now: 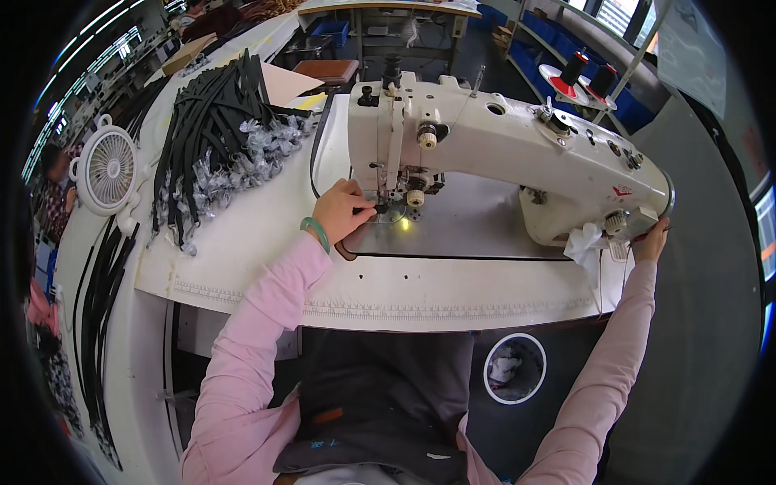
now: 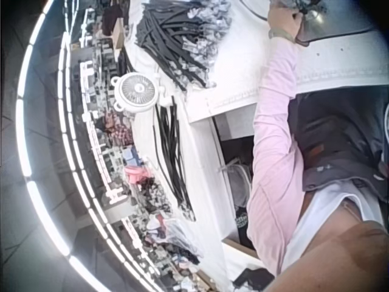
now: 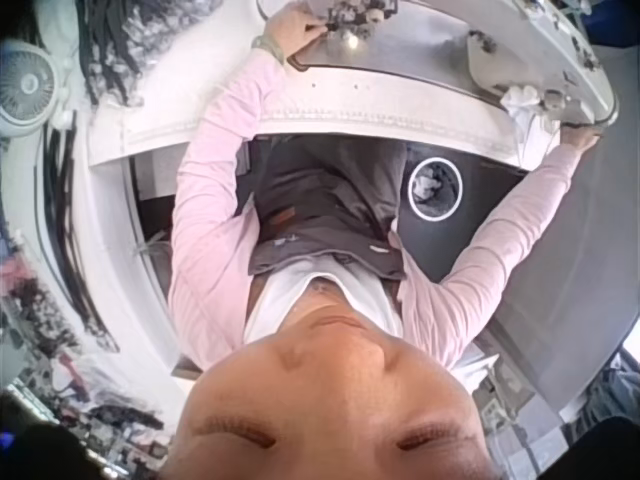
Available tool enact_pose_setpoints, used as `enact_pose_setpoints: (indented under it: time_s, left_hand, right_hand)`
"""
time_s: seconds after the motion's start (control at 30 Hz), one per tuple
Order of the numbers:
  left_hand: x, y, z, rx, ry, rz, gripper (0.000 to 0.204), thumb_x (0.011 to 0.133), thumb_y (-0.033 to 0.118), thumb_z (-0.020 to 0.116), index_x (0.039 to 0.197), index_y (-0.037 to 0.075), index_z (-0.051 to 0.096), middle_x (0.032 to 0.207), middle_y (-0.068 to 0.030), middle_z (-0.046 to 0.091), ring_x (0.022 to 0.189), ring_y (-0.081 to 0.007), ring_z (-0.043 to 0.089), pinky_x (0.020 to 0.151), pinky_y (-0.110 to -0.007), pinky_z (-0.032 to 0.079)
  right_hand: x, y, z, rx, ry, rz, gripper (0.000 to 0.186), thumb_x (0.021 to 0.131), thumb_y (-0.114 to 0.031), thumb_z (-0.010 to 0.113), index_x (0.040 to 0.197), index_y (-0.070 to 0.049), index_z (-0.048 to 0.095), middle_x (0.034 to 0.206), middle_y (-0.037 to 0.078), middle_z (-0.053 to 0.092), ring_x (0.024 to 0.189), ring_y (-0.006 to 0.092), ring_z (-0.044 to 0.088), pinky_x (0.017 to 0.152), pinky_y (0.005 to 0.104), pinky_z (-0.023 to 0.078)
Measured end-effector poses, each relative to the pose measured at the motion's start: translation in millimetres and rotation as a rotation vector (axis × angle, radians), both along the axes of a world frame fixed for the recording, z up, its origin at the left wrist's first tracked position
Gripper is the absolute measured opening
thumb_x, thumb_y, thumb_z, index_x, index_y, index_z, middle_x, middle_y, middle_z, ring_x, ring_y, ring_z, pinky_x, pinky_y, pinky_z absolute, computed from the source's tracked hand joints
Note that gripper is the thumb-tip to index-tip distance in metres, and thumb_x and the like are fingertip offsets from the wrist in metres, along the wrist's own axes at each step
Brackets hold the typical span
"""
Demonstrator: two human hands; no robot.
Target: The person operates an industrial sewing machine to stitch long black fabric strips. They feed the material under the needle, guide it through the machine, and cut the thread after each piece is completed. The finished strips are placed on the table to the left.
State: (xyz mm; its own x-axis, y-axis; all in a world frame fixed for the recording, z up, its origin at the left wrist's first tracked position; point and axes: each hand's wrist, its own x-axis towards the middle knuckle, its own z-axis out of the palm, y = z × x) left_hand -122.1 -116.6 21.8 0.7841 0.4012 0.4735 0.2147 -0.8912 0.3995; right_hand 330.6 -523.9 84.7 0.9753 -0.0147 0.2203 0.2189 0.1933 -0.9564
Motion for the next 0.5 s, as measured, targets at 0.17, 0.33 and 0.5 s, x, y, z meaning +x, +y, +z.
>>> enact_pose_setpoints:
  time_s: [0.17, 0.33, 0.5]
  left_hand:
    - [9, -2, -2, 0.017, -0.017, -0.017, 0.011, 0.069, 0.02, 0.068, 0.076, 0.013, 0.07, 0.075, -0.0023, 0.055, 0.079, -0.0203, 0.052, 0.067, -0.032, 0.045]
    - [5, -1, -1, 0.022, -0.009, 0.031, 0.01, 0.068, 0.019, 0.068, 0.076, 0.013, 0.07, 0.075, -0.0024, 0.055, 0.078, -0.0205, 0.052, 0.067, -0.033, 0.045]
    - [13, -3, -1, 0.012, -0.037, 0.0, 0.009, 0.069, 0.019, 0.067, 0.075, 0.013, 0.07, 0.076, -0.003, 0.055, 0.079, -0.0215, 0.052, 0.068, -0.033, 0.045]
  right_hand:
    - [55, -30, 47, -0.511, -0.14, -0.185, 0.046, 0.091, -0.043, 0.04, 0.109, -0.002, 0.05, 0.097, 0.007, 0.056, 0.086, 0.0152, 0.053, 0.073, 0.0285, 0.043]
    - [55, -22, 18, -0.516, -0.077, -0.198, 0.047, 0.091, -0.043, 0.039, 0.106, -0.001, 0.053, 0.096, 0.006, 0.057, 0.087, 0.0139, 0.052, 0.076, 0.0276, 0.041]
    - [70, -68, -8, -0.433, -0.183, -0.234, 0.051, 0.091, -0.044, 0.04, 0.109, 0.001, 0.053, 0.1, 0.007, 0.058, 0.088, 0.0142, 0.052, 0.078, 0.0264, 0.039]
